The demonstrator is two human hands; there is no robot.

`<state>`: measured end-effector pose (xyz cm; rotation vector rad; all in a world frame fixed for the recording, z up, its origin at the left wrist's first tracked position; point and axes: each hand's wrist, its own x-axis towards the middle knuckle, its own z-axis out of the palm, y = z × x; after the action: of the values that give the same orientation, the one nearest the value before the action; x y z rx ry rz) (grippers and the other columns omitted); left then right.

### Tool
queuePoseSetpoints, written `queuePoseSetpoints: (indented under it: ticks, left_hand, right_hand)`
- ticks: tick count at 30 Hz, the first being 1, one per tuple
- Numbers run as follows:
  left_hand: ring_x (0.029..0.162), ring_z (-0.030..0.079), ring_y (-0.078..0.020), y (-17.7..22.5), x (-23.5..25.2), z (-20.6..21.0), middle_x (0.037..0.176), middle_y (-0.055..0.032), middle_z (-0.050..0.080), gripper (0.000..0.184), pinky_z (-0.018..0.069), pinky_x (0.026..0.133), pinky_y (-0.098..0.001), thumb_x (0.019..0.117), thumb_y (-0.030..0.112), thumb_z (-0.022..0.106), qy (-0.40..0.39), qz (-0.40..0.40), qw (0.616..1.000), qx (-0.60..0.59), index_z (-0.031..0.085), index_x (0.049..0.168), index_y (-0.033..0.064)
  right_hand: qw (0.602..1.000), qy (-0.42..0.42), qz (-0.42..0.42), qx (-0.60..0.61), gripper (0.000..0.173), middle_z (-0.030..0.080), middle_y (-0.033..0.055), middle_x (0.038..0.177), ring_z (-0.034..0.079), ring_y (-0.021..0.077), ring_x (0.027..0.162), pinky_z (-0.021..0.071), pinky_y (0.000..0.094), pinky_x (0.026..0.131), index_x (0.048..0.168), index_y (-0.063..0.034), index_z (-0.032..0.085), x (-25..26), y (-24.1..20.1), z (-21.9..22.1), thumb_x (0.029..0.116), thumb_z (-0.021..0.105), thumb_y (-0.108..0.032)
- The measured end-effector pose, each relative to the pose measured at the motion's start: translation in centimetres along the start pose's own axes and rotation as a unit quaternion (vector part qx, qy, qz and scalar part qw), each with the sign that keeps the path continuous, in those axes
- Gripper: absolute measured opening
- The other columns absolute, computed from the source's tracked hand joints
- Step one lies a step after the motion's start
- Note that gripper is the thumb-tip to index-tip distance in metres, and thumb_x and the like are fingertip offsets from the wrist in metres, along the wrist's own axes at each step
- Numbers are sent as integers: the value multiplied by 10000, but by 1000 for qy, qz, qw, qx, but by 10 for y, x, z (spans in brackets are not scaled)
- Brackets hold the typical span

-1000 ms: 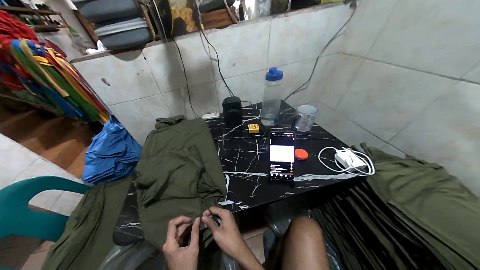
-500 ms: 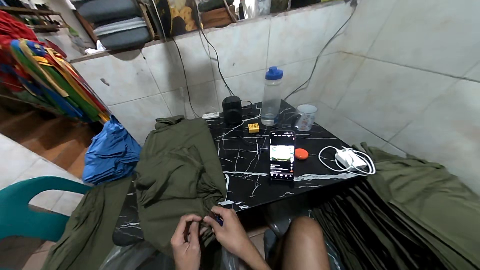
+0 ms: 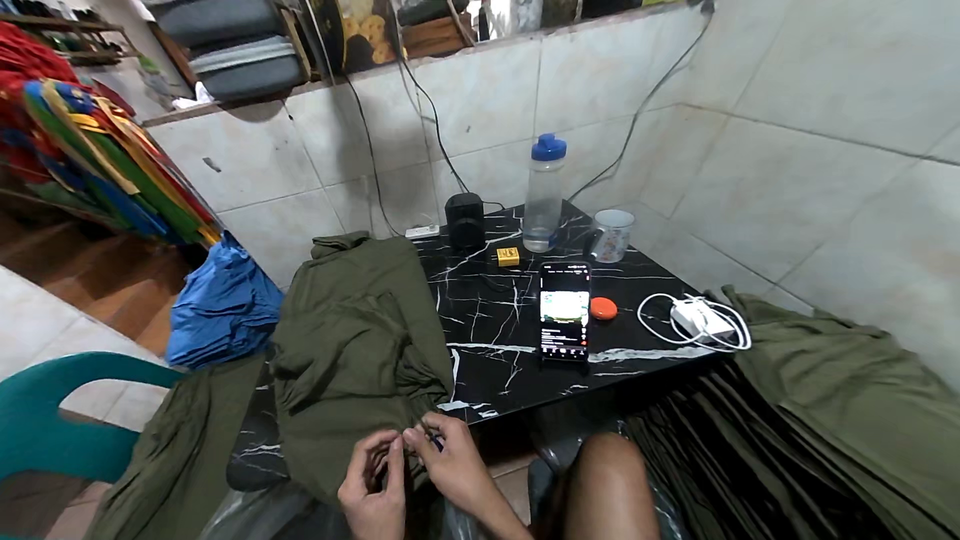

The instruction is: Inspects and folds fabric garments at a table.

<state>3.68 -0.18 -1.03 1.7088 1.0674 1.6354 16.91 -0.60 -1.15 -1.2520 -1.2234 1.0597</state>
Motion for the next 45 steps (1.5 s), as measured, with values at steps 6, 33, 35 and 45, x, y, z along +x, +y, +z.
queuePoseSetpoints:
  ticks: [6,33,35,45]
  left_hand:
    - [734,713,-93,7,3,4,1077,-82,686,326,652,636,-246,863,-62,726,41,-26,998,-29,608,1166,-77]
    - [779,716,-90,4,6,11,974,-60,722,198,637,696,-232,886,-66,670,50,-48,997,-46,667,1084,-68]
    - [886,726,-101,5,6,10,1048,-72,729,258,634,799,-245,875,-22,700,31,-38,998,-38,669,1126,-77]
    - [816,727,-104,-1,11,10,956,-56,736,168,637,718,-241,851,-106,660,30,-23,998,-44,692,1004,-45]
  right_hand:
    - [999,-20,-29,-4,274,657,66,824,637,123,752,540,304,718,923,-21,664,0,1,2,1036,570,-253]
    - [998,-28,-47,-20,290,633,55,809,615,127,751,520,313,718,932,-34,659,1,0,1,1055,536,-266]
    - [999,-13,-47,-17,284,620,61,804,605,130,744,513,314,710,941,-29,661,1,-1,1,1047,545,-265]
    - [999,14,-40,-34,225,566,35,741,553,119,674,472,303,638,894,-60,649,0,-4,1,1001,564,-238]
